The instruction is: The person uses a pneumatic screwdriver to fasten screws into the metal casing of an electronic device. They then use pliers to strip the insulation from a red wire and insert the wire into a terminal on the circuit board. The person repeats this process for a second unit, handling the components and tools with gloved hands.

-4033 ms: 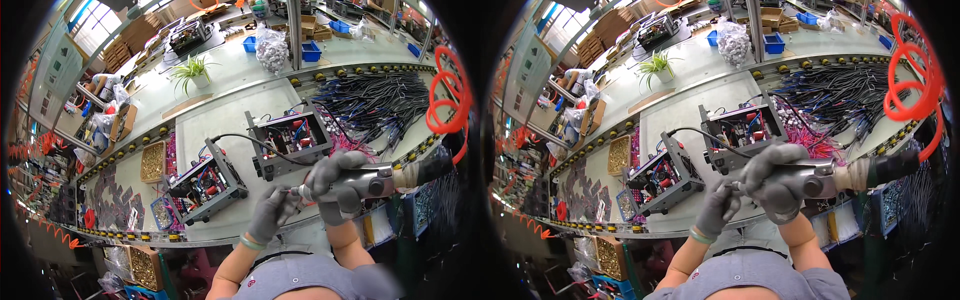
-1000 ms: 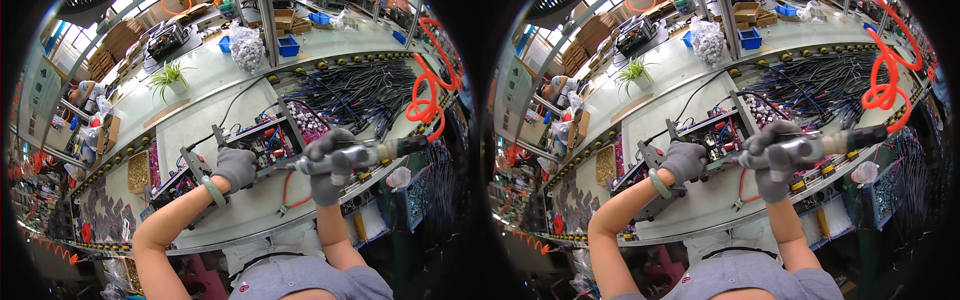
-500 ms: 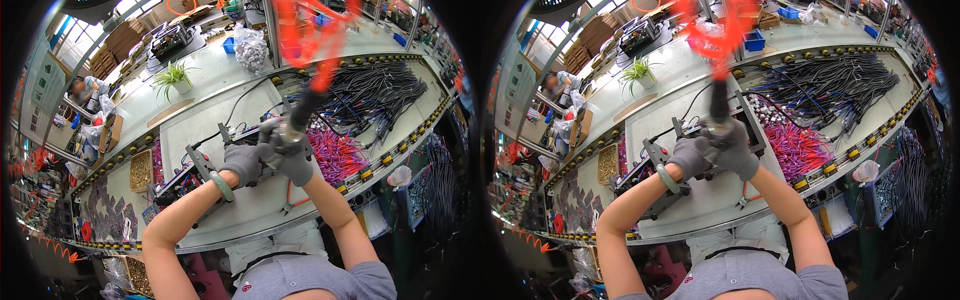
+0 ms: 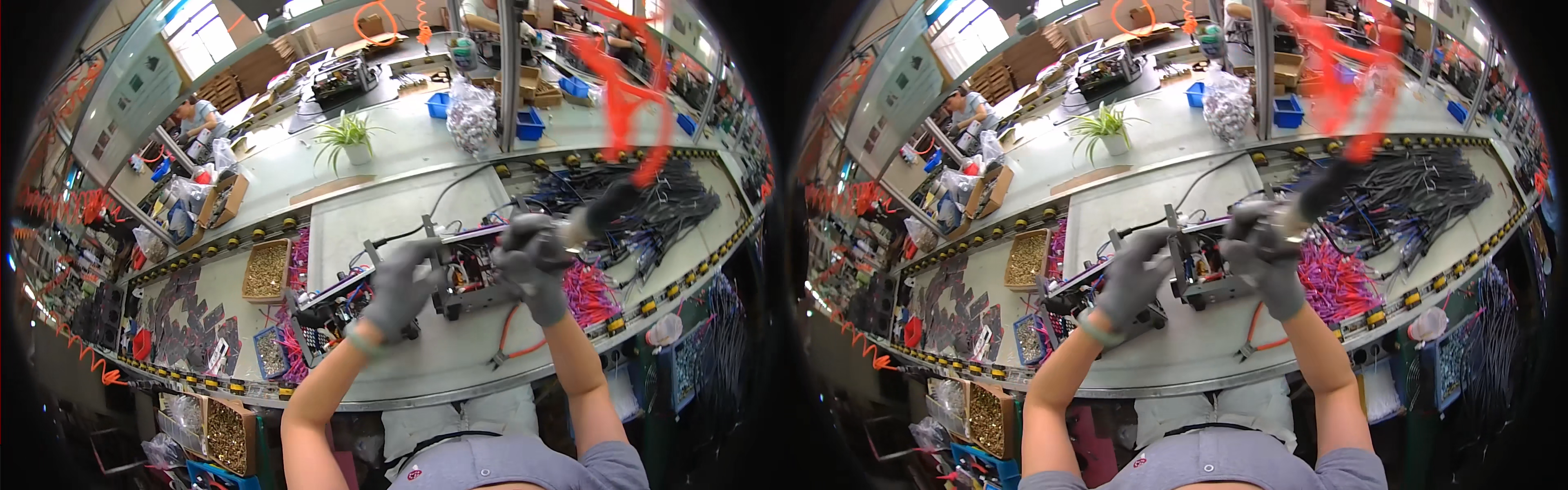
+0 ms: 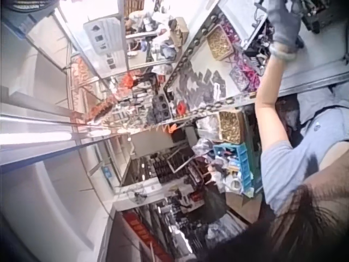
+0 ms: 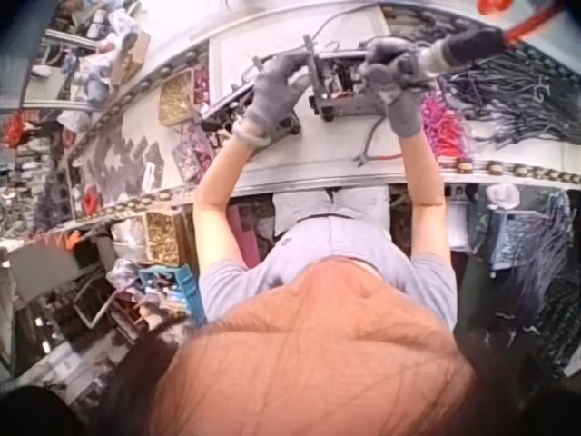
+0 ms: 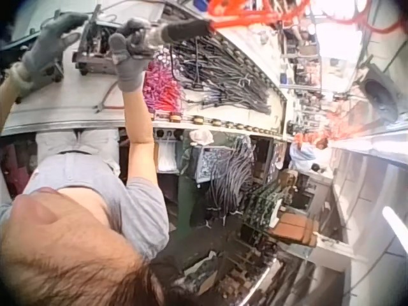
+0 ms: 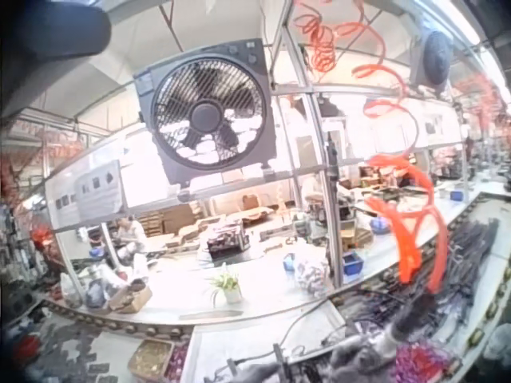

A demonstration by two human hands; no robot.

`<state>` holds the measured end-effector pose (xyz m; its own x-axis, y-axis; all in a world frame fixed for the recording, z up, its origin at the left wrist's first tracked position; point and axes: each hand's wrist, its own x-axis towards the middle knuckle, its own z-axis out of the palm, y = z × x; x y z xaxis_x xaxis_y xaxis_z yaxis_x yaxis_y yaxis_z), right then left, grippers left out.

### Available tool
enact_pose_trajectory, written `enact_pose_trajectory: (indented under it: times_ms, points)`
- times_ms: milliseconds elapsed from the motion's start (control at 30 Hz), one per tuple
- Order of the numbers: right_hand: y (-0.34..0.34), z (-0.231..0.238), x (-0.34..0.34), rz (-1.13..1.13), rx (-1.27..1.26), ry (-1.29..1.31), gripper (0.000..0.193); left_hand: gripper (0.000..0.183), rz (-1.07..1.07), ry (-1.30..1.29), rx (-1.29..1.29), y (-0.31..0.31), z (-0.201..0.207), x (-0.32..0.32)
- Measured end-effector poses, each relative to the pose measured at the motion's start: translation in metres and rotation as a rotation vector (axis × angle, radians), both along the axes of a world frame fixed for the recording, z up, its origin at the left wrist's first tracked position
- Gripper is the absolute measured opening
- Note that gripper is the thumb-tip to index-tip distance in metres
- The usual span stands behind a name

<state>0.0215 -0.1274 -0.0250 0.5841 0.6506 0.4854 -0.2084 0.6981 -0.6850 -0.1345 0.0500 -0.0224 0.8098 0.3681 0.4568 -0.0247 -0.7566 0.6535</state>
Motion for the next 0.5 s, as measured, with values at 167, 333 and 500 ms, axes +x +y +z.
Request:
enact_pose_trajectory:
  times_ms: [167, 333, 500]
  points:
    - [-0.010, 0.037, -0.021, 0.275, -0.338, 0.322, 0.032, 0.071, 0.821, 0.217, 0.548, 0.080, -0.003, -0.169]
    - [0.048, -0.039, -0.005, 0.442, -0.546, 0.592, 0.013, 0.089, 0.526, 0.238, -0.474, 0.110, -0.059, -0.176]
    - [0.088, -0.015, -0.050, 0.089, -0.679, 0.348, 0.012, 0.086, 0.634, -0.079, -0.641, 0.122, -0.062, -0.173]
